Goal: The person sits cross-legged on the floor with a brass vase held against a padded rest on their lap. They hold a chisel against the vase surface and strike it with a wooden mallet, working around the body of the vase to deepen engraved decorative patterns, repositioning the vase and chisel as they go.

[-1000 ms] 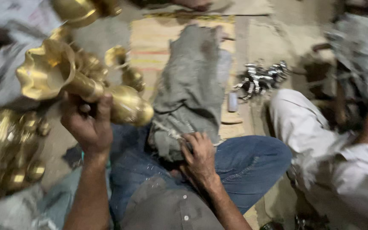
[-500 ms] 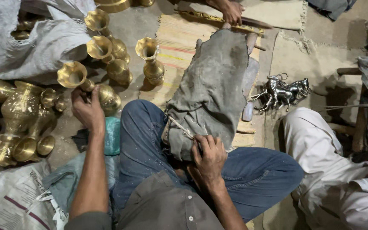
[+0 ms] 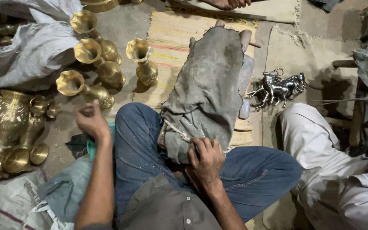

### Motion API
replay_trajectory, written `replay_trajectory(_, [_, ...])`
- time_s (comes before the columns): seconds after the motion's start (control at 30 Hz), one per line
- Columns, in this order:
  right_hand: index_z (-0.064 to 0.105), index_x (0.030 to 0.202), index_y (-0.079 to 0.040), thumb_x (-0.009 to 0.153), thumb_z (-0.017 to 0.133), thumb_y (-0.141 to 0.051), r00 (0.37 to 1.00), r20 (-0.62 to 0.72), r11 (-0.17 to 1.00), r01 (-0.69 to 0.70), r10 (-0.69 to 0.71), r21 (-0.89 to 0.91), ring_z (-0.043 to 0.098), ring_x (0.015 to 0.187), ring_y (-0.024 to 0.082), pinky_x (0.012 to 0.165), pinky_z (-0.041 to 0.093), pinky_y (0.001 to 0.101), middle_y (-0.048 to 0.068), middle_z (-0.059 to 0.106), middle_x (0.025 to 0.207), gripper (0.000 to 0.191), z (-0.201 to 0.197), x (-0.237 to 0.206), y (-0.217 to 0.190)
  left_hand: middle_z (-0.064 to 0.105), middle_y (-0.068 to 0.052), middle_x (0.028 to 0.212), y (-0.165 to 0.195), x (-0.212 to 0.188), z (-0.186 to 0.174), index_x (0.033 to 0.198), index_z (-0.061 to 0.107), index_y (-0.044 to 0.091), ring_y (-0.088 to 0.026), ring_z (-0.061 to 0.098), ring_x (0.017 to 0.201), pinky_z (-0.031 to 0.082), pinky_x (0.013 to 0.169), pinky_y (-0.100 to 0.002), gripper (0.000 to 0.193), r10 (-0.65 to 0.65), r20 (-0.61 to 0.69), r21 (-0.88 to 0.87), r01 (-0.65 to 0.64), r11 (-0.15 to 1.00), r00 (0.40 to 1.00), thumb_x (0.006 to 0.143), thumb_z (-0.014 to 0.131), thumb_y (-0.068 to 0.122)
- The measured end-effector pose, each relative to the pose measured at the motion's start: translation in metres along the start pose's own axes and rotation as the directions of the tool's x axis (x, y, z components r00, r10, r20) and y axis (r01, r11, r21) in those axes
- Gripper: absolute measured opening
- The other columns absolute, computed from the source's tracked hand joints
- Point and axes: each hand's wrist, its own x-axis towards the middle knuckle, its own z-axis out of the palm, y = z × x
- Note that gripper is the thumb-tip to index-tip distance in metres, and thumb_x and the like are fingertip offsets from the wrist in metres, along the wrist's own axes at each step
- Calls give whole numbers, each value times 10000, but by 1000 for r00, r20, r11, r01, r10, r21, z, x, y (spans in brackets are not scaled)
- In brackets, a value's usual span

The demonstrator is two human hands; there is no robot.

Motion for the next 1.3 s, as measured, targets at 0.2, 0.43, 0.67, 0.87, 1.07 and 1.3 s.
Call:
replay_trajectory(0.2, [715,1034,-125,811,774,-146,1000,12,1000,-1,1,-4,594,851,261,721,475,407,17,676,950,231,2,-1,4,689,-29,995,58,-10,26,1157,785,97,-159,641,852,528,769,-324,168,39,417,-243,70,968,908,1040,771,216])
replay_trajectory(0.43, [717,1021,-136,818,768,-146,1000,7,1000,-11,11,-5,593,841,259,720,473,409,9,673,938,209,1,-4,7,721,-182,1113,94,21,87,1250,624,-38,-321,702,1012,531,887,-484,673,311,469,-127,-286,950,827,848,906,423])
replay_trajectory(0.67, [703,1031,-123,785,767,-164,1000,0,1000,11,-11,1,594,863,273,735,480,418,27,657,932,258,0,-5,13,773,-153,1079,103,30,80,1303,637,36,-300,748,942,579,792,-453,546,441,501,-227,-378,897,745,1060,739,514])
replay_trajectory(0.87, [702,1020,-129,806,776,-158,1000,-14,1000,17,-17,8,597,857,265,729,480,412,21,675,952,229,-1,-3,10,782,-111,1080,139,36,53,1257,625,53,-203,758,941,593,789,-385,416,519,514,-466,-286,837,683,1081,674,427])
replay_trajectory(1.07, [700,1070,-132,791,805,-160,987,-29,980,160,-158,120,604,905,258,787,491,405,24,677,1018,300,-11,-12,21,767,-108,1051,155,-21,81,1181,658,36,-184,746,932,601,799,-374,392,454,695,-503,-74,861,558,1023,693,393])
replay_trajectory(1.3, [701,1175,-113,687,808,-245,903,-49,871,426,-428,244,630,969,293,803,509,448,67,667,1088,517,-14,-28,49,779,-159,959,164,-89,100,1152,713,69,-309,760,886,559,751,-429,411,365,817,-363,-93,927,446,956,700,430])
